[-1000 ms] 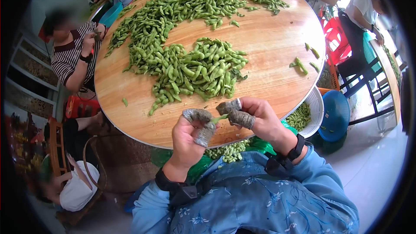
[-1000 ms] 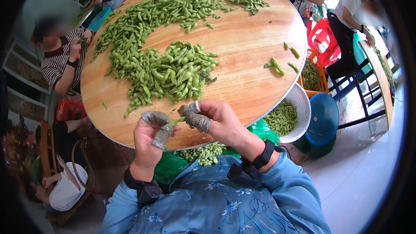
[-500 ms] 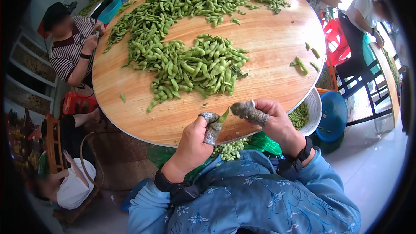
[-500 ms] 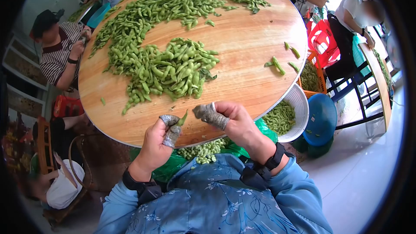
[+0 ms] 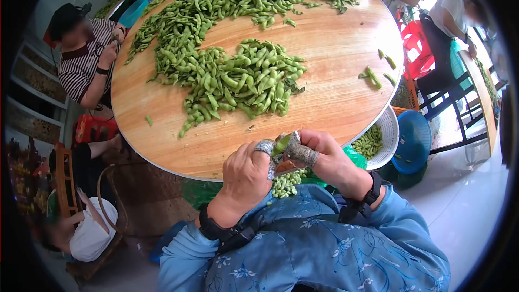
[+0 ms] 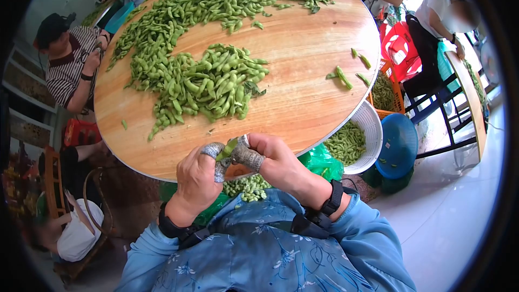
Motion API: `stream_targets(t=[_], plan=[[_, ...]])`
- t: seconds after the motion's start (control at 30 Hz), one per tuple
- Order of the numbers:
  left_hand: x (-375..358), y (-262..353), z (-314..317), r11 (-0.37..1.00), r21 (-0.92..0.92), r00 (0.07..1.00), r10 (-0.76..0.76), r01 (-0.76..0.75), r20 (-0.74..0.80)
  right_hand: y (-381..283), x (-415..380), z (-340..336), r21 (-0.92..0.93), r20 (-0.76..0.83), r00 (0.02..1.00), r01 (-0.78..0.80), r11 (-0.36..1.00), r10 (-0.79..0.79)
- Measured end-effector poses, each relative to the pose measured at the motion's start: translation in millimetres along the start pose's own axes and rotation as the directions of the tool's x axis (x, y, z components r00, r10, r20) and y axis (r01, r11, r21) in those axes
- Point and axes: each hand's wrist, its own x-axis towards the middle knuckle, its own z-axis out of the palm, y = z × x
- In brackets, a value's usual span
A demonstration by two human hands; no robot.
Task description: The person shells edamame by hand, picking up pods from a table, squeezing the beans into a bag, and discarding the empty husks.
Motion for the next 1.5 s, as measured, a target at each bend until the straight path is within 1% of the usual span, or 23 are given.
stream_targets(t=[0.23, 0.37, 0.47, 0.53, 0.57, 0.6, 0.63, 0.67, 0.7, 0.73, 0.77, 0.8, 0.83, 0.87, 0.9, 0.93, 0.97, 1.03, 1.17, 1.23, 1.37, 1.43, 1.5], plan=[[-6, -2, 5, 0.995, 0.093, 0.999, 0.044, -0.043, -0.007, 7, 4, 0, 0.101, 0.015, 0.999, -0.042, 0.994, 0.041], [-9, -6, 15, 0.996, 0.069, 0.998, 0.053, -0.051, -0.038, 10, 7, 1, 0.146, -0.034, 0.994, -0.100, 0.984, 0.106], [-10, -10, 22, 0.998, -0.062, 0.997, 0.009, -0.015, -0.083, 12, 8, 2, 0.185, -0.026, 0.997, -0.067, 0.980, 0.073], [-11, -6, 22, 0.878, -0.437, 0.977, -0.215, 0.196, 0.006, 16, 9, 0, 0.195, -0.031, 0.999, -0.022, 0.981, 0.029], [-9, -4, 21, 0.878, -0.437, 0.977, -0.215, 0.196, 0.007, 23, 11, -6, 0.056, -0.022, 0.997, 0.082, 0.995, -0.081], [-7, -1, 21, 0.781, -0.581, 0.962, -0.272, 0.229, 0.015, 26, 12, -9, -0.082, 0.003, 0.983, 0.186, 0.979, -0.186], [-5, 2, 21, 0.660, -0.708, 0.945, -0.326, 0.251, 0.031, 24, 12, -12, -0.082, 0.002, 0.983, 0.185, 0.979, -0.186], [-6, 3, 24, 0.660, -0.708, 0.945, -0.325, 0.251, 0.032, 20, 12, -15, -0.318, 0.069, 0.957, 0.290, 0.903, -0.283], [-8, 2, 29, 0.438, -0.840, 0.901, -0.416, 0.319, 0.126, 17, 12, -17, -0.525, 0.157, 0.921, 0.383, 0.760, -0.356], [-11, 2, 33, 0.185, -0.914, 0.847, -0.476, 0.360, 0.238, 13, 12, -18, -0.524, 0.156, 0.921, 0.383, 0.761, -0.356], [-14, -5, 31, 0.185, -0.914, 0.847, -0.475, 0.362, 0.239, 8, 12, -18, -0.594, 0.207, 0.903, 0.421, 0.686, -0.376], [-16, -14, 24, 0.026, -0.899, 0.838, -0.374, 0.438, 0.398, 6, 12, -18, -0.654, 0.258, 0.884, 0.457, 0.603, -0.390], [-17, -18, 19, -0.123, -0.846, 0.810, -0.245, 0.519, 0.532, 10, 12, -17, -0.654, 0.256, 0.884, 0.456, 0.603, -0.391], [-15, -16, 19, -0.123, -0.845, 0.810, -0.244, 0.520, 0.533, 16, 12, -14, -0.372, 0.104, 0.947, 0.321, 0.871, -0.304], [-6, -8, 15, 0.277, -0.839, 0.873, -0.286, 0.469, 0.394, 20, 12, -13, -0.014, -0.002, 0.987, 0.159, 0.987, -0.159], [0, -3, 11, 0.633, -0.684, 0.932, -0.266, 0.362, 0.247, 16, 11, -13, -0.014, -0.001, 0.987, 0.159, 0.987, -0.159], [0, -3, 8, 0.634, -0.684, 0.932, -0.268, 0.362, 0.245, 10, 10, -14, 0.026, -0.014, 0.991, 0.130, 0.991, -0.130], [0, -3, 5, 0.881, -0.418, 0.973, -0.168, 0.221, 0.160, 8, 8, -19, 0.053, -0.030, 0.996, 0.085, 0.995, -0.083], [-2, -4, 3, 0.930, -0.336, 0.986, -0.108, 0.146, 0.130, 2, 4, -19, 0.015, -0.015, 1.000, 0.014, 1.000, -0.014], [-2, -5, 3, 0.958, -0.268, 0.994, -0.094, 0.106, 0.059, -4, 0, -17, 0.009, 0.014, 1.000, -0.024, 1.000, 0.024], [-3, -8, 7, 0.977, -0.201, 0.998, -0.069, 0.068, 0.004, -2, -5, -8, 0.014, 0.027, 1.000, -0.003, 1.000, 0.002], [-4, -6, 11, 0.991, -0.129, 0.999, 0.032, -0.032, -0.004, -5, -5, -4, 0.040, 0.034, 0.999, -0.013, 0.999, 0.012], [-3, -6, 11, 0.992, -0.108, 0.998, 0.058, -0.060, -0.021, -5, -3, -3, 0.068, 0.045, 0.999, -0.023, 0.997, 0.020]])
